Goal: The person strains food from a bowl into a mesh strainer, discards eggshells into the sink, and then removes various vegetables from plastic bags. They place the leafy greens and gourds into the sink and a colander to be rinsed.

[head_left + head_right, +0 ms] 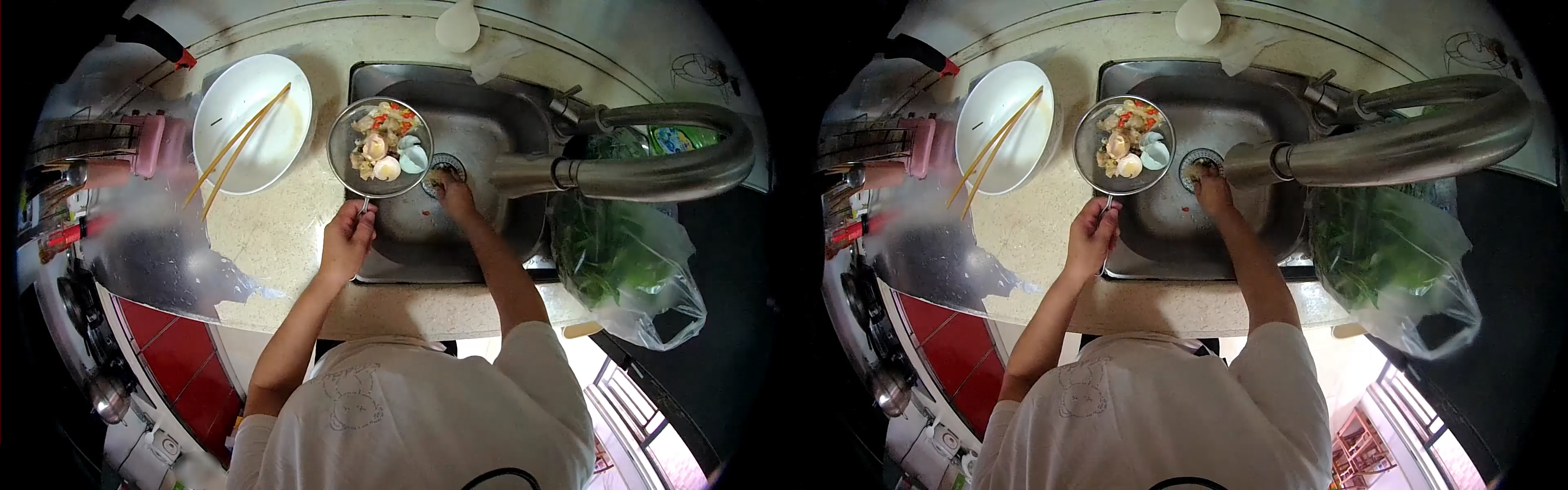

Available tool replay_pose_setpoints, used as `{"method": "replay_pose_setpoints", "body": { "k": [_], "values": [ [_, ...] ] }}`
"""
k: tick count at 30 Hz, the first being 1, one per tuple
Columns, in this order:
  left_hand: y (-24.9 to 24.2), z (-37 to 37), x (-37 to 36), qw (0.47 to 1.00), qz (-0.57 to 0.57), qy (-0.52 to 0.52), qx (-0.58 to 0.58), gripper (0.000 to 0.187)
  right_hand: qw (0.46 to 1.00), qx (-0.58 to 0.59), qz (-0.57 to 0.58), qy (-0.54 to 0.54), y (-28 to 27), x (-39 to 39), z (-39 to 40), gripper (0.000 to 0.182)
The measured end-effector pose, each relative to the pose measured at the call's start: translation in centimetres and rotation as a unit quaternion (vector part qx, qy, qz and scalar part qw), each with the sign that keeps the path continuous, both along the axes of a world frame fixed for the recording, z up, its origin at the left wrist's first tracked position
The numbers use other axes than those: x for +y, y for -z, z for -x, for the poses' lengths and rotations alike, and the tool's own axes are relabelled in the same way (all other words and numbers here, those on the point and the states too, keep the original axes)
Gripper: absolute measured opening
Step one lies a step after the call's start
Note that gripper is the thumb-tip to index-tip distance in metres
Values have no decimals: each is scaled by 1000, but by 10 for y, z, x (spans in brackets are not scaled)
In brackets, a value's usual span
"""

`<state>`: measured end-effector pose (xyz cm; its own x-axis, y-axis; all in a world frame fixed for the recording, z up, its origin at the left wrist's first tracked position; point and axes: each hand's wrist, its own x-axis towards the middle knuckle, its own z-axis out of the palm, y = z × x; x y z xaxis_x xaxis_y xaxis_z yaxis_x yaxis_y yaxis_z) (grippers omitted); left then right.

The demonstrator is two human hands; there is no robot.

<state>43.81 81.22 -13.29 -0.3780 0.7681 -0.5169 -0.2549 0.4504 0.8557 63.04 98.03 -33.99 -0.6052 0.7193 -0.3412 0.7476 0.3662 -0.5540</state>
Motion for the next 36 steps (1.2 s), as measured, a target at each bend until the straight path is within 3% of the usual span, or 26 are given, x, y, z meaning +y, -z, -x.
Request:
{"method": "replay_pose_setpoints", "body": {
  "k": [1,4,7,10,13,16,20,31,33,36],
  "values": [
    [0,0,0,1000,-1,1,-1,12,998,47,33,12,-5,-1,0,31],
    [2,1,1,1000,2,0,3,12,952,184,127,210,-3,6,-15,29],
    [2,0,1,1000,6,2,10,12,993,34,4,112,22,26,-14,25],
    [7,0,-1,999,16,13,31,12,986,-85,-121,-81,26,34,-4,26],
    [5,-1,0,999,10,10,30,11,969,-171,-126,-129,-11,27,26,28],
    [5,-2,1,999,21,8,33,11,963,-184,-166,-104,-8,20,29,29],
    [5,-2,0,999,9,8,30,10,973,-171,-118,-97,-13,24,33,30],
    [-16,2,-8,996,25,39,77,10,995,-80,-37,-36,-134,-7,-4,36],
    [-13,5,-19,992,21,57,112,12,993,14,-109,-36,-174,-31,-19,30],
    [-10,5,-31,987,31,93,129,15,993,-9,-114,-17,-243,-54,-28,28]
  ]
}}
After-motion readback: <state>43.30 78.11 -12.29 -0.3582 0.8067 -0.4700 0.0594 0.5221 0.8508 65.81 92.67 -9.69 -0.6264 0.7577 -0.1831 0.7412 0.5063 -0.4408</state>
